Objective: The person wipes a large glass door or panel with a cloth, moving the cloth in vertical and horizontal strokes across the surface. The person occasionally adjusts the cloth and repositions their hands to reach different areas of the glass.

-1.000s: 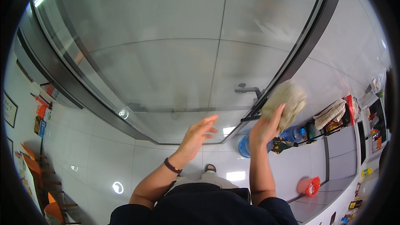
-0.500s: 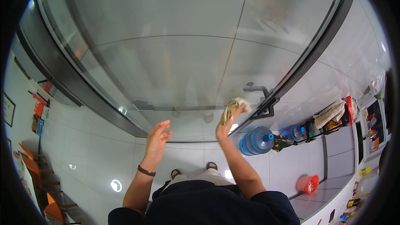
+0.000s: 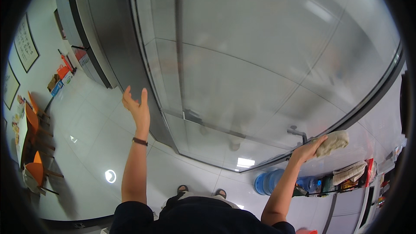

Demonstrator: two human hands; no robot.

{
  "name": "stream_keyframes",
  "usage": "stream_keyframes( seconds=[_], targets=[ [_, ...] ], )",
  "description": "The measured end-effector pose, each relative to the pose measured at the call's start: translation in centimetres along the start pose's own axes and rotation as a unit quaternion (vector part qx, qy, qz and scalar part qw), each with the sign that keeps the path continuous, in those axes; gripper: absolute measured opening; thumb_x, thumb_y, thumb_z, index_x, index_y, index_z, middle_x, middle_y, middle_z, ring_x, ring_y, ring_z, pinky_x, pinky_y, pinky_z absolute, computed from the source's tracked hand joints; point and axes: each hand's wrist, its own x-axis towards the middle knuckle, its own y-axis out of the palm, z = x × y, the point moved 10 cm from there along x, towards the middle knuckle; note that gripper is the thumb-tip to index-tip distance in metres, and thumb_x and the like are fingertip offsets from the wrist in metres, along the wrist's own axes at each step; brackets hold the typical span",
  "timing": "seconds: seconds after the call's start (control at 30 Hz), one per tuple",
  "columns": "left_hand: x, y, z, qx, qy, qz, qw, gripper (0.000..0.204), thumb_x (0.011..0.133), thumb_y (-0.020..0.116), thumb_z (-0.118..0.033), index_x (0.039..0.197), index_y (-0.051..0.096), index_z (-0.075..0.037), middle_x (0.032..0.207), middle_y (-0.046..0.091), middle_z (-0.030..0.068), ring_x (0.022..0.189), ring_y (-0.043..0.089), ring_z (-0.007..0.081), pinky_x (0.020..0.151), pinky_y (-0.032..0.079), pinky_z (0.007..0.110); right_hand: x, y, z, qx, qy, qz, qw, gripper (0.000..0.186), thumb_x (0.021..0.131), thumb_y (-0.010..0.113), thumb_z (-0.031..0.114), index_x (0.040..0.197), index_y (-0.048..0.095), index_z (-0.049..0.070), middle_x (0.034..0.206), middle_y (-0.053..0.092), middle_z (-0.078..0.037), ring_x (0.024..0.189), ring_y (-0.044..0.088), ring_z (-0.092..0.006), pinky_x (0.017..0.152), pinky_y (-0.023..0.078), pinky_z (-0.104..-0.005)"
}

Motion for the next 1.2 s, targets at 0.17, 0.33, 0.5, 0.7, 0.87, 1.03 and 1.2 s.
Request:
stream_keyframes(
  seconds=[0.17, 0.33, 0.5, 0.7, 0.87, 1.03, 1.2],
  targets=[
    [4.1, 2.3, 0.9, -0.016, 0.045, 0.095, 0.994, 0.061, 0.091, 0.06, -0.037, 0.133, 0.038, 0.002, 0.127, 0.047, 0.0169, 0.119, 0.043, 0.0272, 0.099, 0.036, 0.039, -1.9, 7.5, -0.4, -0.141, -0.096, 0.054, 0.984, 0.061, 0.098, 0.049, 0.026, 0.143, 0.022, -0.005, 0.15, 0.024, -0.017, 0.134, 0.031, -0.0251, 0.106, 0.033, -0.0375],
    [5.1, 5.4, 2.0, -0.071, 0.056, 0.206, 0.974, 0.058, 0.093, 0.054, -0.042, 0.127, 0.044, 0.004, 0.121, 0.053, 0.0196, 0.111, 0.052, 0.0305, 0.095, 0.04, 0.037, -15.8, 18.3, 4.1, -0.101, -0.26, 0.177, 0.944, 0.062, 0.099, 0.037, 0.04, 0.15, 0.015, 0.013, 0.156, 0.012, -0.009, 0.142, 0.014, -0.0253, 0.108, 0.022, -0.0422],
    [4.9, 7.1, -0.1, -0.118, -0.016, 0.264, 0.957, 0.055, 0.093, 0.055, -0.041, 0.121, 0.043, 0.005, 0.113, 0.055, 0.0212, 0.105, 0.054, 0.0302, 0.09, 0.042, 0.037, -33.0, 28.6, 8.6, -0.229, -0.481, 0.336, 0.776, 0.057, 0.088, 0.055, 0.028, 0.142, 0.039, 0.022, 0.154, 0.024, -0.006, 0.143, 0.014, -0.0284, 0.11, -0.012, -0.0536],
    [5.8, 8.2, 2.0, -0.111, 0.038, 0.228, 0.967, 0.06, 0.093, 0.057, -0.031, 0.131, 0.034, 0.009, 0.114, 0.058, 0.0242, 0.102, 0.058, 0.0335, 0.087, 0.045, 0.037, -38.9, 32.4, 10.7, -0.206, -0.598, 0.482, 0.607, 0.056, 0.082, 0.057, 0.017, 0.136, 0.047, 0.03, 0.145, 0.039, 0.0, 0.138, 0.029, -0.0221, 0.112, 0.008, -0.0512],
    [5.4, 7.0, 0.5, -0.188, 0.061, 0.199, 0.96, 0.051, 0.093, 0.057, -0.035, 0.123, 0.04, 0.002, 0.104, 0.062, 0.0156, 0.093, 0.059, 0.0252, 0.083, 0.046, 0.034, -26.9, 29.6, 14.3, -0.253, -0.578, 0.388, 0.672, 0.047, 0.085, 0.058, 0.028, 0.132, 0.053, 0.031, 0.148, 0.036, -0.001, 0.141, 0.022, -0.0277, 0.114, -0.001, -0.0516],
    [5.5, 7.0, 1.5, -0.177, 0.057, 0.182, 0.966, 0.048, 0.094, 0.056, -0.037, 0.122, 0.042, 0.0, 0.103, 0.061, 0.0117, 0.092, 0.058, 0.0213, 0.083, 0.046, 0.032, -8.6, 21.3, 14.7, -0.273, -0.591, 0.189, 0.735, 0.044, 0.091, 0.053, 0.024, 0.135, 0.051, 0.016, 0.152, 0.028, -0.012, 0.143, 0.013, -0.0331, 0.114, 0.001, -0.0481],
    [5.2, 7.2, 1.8, -0.167, 0.04, 0.157, 0.973, 0.051, 0.094, 0.056, -0.038, 0.124, 0.041, 0.001, 0.105, 0.061, 0.0121, 0.094, 0.058, 0.0209, 0.084, 0.046, 0.032, 8.0, 11.8, 11.9, -0.14, -0.455, 0.123, 0.871, 0.063, 0.09, 0.057, 0.03, 0.143, 0.035, 0.004, 0.151, 0.027, -0.016, 0.14, 0.02, -0.0334, 0.111, 0.02, -0.0439]
  ],
)
